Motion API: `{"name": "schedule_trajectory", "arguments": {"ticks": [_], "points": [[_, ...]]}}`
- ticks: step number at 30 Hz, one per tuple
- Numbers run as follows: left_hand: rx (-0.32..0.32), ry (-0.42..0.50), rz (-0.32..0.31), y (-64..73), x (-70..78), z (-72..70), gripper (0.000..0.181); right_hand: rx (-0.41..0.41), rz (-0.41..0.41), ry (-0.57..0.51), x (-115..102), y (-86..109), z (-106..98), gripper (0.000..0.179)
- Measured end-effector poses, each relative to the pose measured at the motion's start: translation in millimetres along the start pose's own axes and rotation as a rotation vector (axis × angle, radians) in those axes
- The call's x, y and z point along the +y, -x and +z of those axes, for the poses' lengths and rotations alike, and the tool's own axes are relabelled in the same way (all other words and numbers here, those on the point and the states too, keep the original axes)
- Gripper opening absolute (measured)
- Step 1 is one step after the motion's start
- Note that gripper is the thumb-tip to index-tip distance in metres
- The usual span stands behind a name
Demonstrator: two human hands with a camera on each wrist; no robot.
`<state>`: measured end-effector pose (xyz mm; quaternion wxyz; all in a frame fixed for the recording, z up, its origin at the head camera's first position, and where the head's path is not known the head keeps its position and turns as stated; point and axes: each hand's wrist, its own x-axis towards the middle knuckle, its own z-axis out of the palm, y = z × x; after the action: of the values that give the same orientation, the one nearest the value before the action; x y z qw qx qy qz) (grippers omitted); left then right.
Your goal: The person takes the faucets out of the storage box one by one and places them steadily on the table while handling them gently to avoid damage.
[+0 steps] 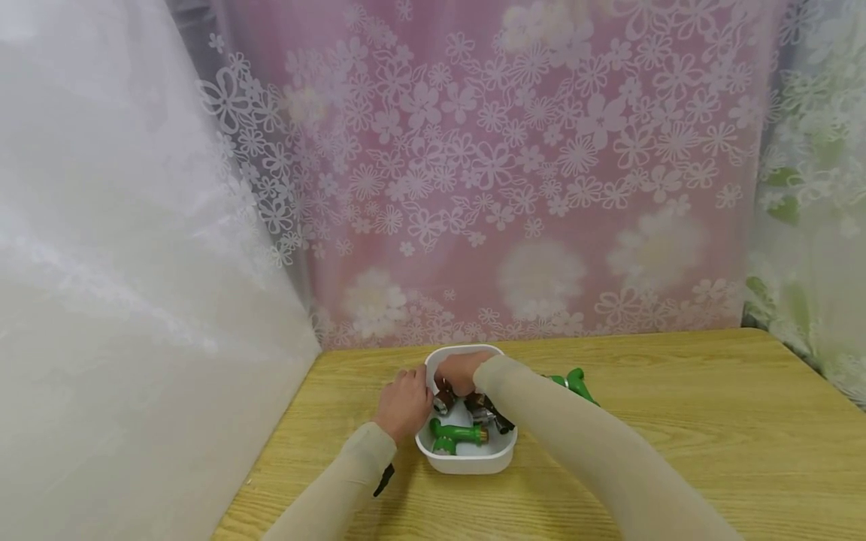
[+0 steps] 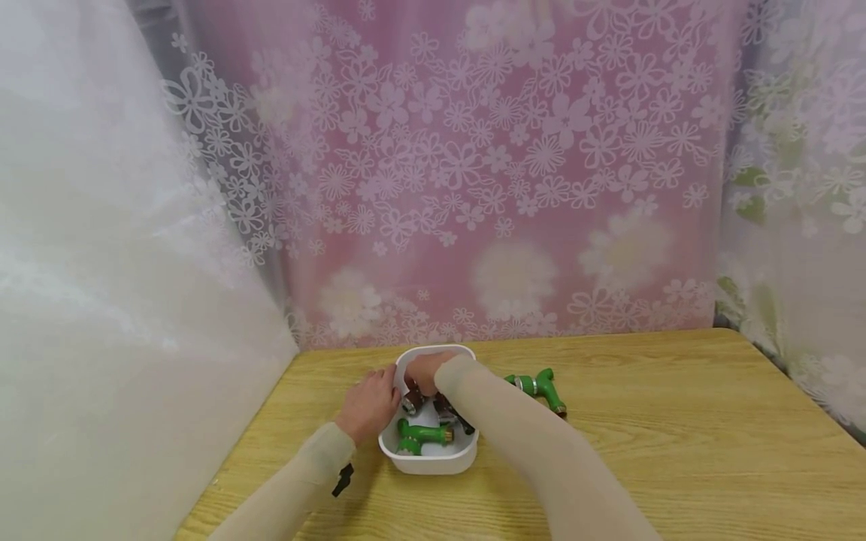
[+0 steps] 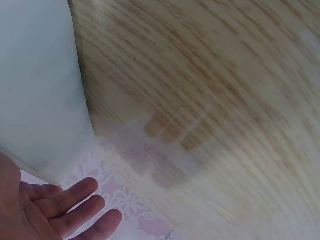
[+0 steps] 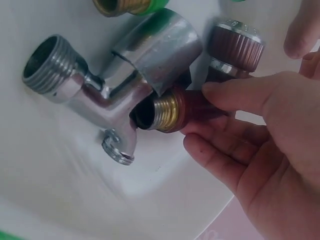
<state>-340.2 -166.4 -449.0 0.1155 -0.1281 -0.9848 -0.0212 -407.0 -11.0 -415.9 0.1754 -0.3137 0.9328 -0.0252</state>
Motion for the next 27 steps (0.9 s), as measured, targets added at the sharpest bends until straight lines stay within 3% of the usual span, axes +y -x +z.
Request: {"name": "schedule_trajectory", "arguments": {"ticks": [17, 27], "points": [[-0.013, 0.008, -0.016, -1.7, 1.2, 2.7, 0.034, -0.012, -0.065, -0.008, 4.5, 8.9, -8.1, 0.025], [-0.029, 0.009, -0.04, -3.4, 1.5, 3.1, 0.038, 0.029, -0.071, -0.014, 8.0, 19.5, -19.0, 0.025]]}}
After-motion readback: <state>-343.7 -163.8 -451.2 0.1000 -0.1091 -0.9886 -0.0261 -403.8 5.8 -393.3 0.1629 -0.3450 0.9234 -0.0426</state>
